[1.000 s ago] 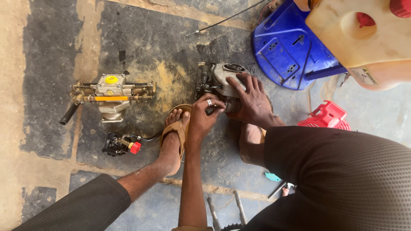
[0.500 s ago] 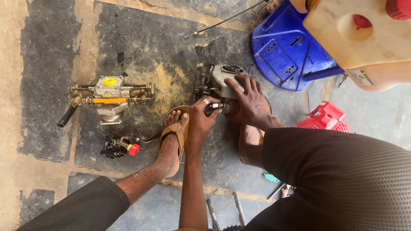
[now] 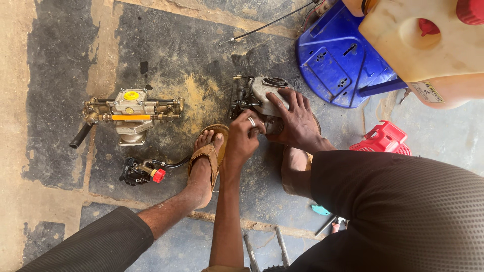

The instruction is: The person assembles a small engine by attaching a red cooling shroud and tightening bolts with a T-handle wrench. They then attach a pull-start handle and secure it with a screwdriver.

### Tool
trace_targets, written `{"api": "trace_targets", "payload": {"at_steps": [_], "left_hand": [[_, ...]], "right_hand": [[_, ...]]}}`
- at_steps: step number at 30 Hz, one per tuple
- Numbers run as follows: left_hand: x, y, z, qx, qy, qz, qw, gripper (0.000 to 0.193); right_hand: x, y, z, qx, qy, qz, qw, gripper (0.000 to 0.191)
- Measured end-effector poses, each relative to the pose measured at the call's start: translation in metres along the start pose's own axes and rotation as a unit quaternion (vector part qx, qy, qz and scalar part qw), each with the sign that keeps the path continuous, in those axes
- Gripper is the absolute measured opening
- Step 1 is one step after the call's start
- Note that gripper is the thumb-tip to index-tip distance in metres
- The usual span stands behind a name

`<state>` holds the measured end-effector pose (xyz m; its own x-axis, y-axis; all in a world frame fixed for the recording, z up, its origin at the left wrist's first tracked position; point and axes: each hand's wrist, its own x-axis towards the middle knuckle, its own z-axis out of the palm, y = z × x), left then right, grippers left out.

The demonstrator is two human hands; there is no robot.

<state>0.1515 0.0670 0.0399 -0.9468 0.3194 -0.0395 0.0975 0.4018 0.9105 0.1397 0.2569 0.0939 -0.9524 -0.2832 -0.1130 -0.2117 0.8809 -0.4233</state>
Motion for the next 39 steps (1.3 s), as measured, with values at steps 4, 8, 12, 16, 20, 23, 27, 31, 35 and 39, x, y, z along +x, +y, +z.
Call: {"api": "trace_targets", "payload": {"at_steps": [4,8,12,16,20,23,27,31,35,39], "left_hand": [[-0.001,0.015,-0.018,-0.059,0.011,0.013,0.998,0.025],[0.007,0.037,-0.035,-0.039,-0.062,-0.214,0.974,0.028],[0.013,0.038,-0.024,-0.057,-0.067,-0.305,0.948,0.019],[0.005,0.024,-0.017,-0.002,0.033,0.02,0.999,0.014],[0.001,0.024,-0.022,-0.066,0.016,-0.07,0.995,0.024],[0.007,0.029,-0.021,-0.025,-0.085,-0.297,0.951,0.028],[0.01,0.03,-0.017,0.017,0.005,-0.098,0.995,0.02],[0.007,0.031,-0.024,-0.02,0.056,0.065,0.996,0.019],[0.009,0.039,-0.027,-0.012,-0.045,-0.219,0.974,0.025],[0.01,0.038,-0.02,0.0,-0.054,-0.243,0.969,0.02]], "right_hand": [[-0.001,-0.001,-0.002,0.006,-0.005,0.003,1.0,0.12],[-0.001,-0.001,-0.002,0.001,0.014,-0.008,1.0,0.115],[0.001,-0.001,0.0,-0.001,0.001,0.007,1.0,0.115],[0.001,0.0,0.002,-0.001,-0.004,0.011,1.0,0.116],[0.0,0.001,0.001,-0.005,0.002,0.005,1.0,0.117],[0.001,0.001,0.001,-0.008,-0.009,0.005,1.0,0.12],[0.002,0.001,0.002,-0.011,-0.009,0.008,1.0,0.118],[0.001,0.002,0.002,-0.003,-0.013,0.006,1.0,0.119],[0.0,0.003,0.003,-0.004,-0.006,0.0,1.0,0.12],[0.001,0.004,0.003,-0.005,-0.004,0.004,1.0,0.118]]}}
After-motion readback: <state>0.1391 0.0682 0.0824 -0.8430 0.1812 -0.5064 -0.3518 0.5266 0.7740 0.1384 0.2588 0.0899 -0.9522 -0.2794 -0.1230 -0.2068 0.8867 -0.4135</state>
